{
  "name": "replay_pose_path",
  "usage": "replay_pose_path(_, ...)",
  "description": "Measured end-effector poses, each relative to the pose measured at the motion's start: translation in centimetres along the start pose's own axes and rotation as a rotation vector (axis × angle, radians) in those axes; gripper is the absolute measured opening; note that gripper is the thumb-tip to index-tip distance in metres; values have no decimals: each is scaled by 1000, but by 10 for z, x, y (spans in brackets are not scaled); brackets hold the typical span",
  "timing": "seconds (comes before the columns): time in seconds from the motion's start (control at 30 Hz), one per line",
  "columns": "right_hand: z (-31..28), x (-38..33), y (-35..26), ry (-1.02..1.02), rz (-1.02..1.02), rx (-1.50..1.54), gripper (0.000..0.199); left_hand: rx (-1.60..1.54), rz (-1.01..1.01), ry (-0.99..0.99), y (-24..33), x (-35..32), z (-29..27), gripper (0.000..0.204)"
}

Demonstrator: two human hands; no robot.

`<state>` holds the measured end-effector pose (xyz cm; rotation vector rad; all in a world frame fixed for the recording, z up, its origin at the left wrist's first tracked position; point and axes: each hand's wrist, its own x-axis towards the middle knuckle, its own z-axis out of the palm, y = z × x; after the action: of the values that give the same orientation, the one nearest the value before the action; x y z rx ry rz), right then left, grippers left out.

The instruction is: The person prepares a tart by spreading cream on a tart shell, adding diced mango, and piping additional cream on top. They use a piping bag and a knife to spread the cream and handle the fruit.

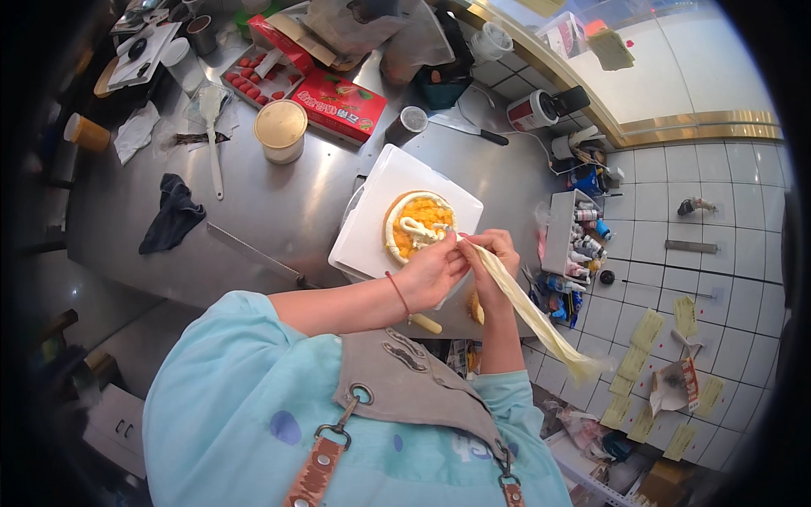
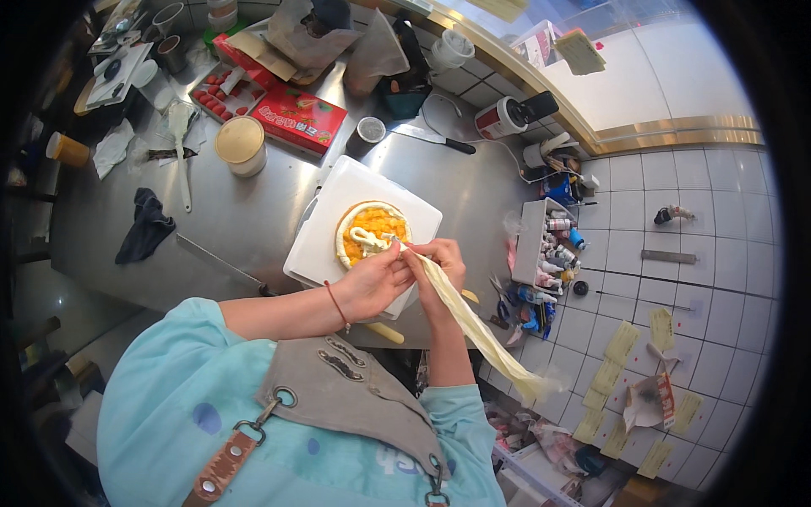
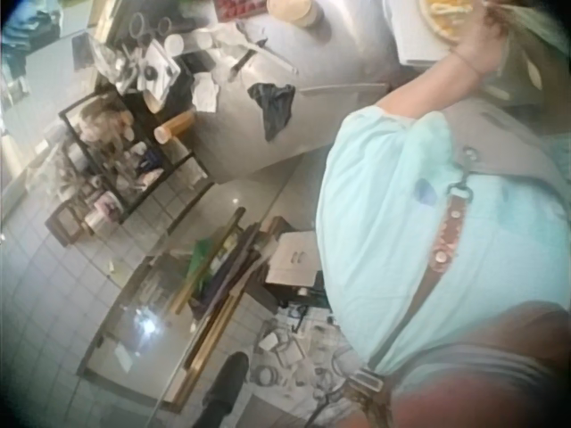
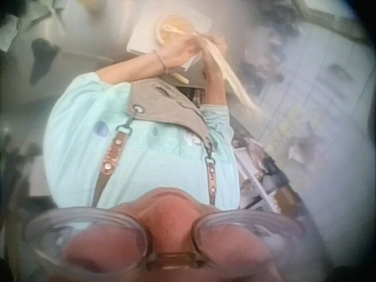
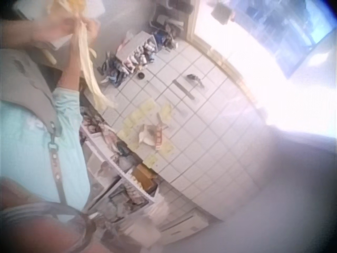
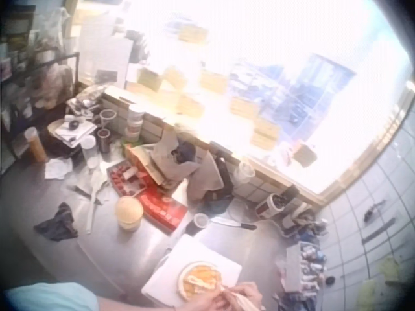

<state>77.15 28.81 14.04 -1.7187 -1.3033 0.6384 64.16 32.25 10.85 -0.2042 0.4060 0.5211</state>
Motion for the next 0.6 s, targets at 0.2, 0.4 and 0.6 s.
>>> replay_pose_path(0.2,6,6,13,53,-98,-373,23,-77,9,72,-9,12,-1,38)
replay_pose_path(0.4,13,6,0,34,-102,-566,20,-118,-39,1,-23,32,-18,37)
replay_pose_path(0.6,3,-9,7,122,-80,-324,19,70,101,-15,-34,9,-1,40)
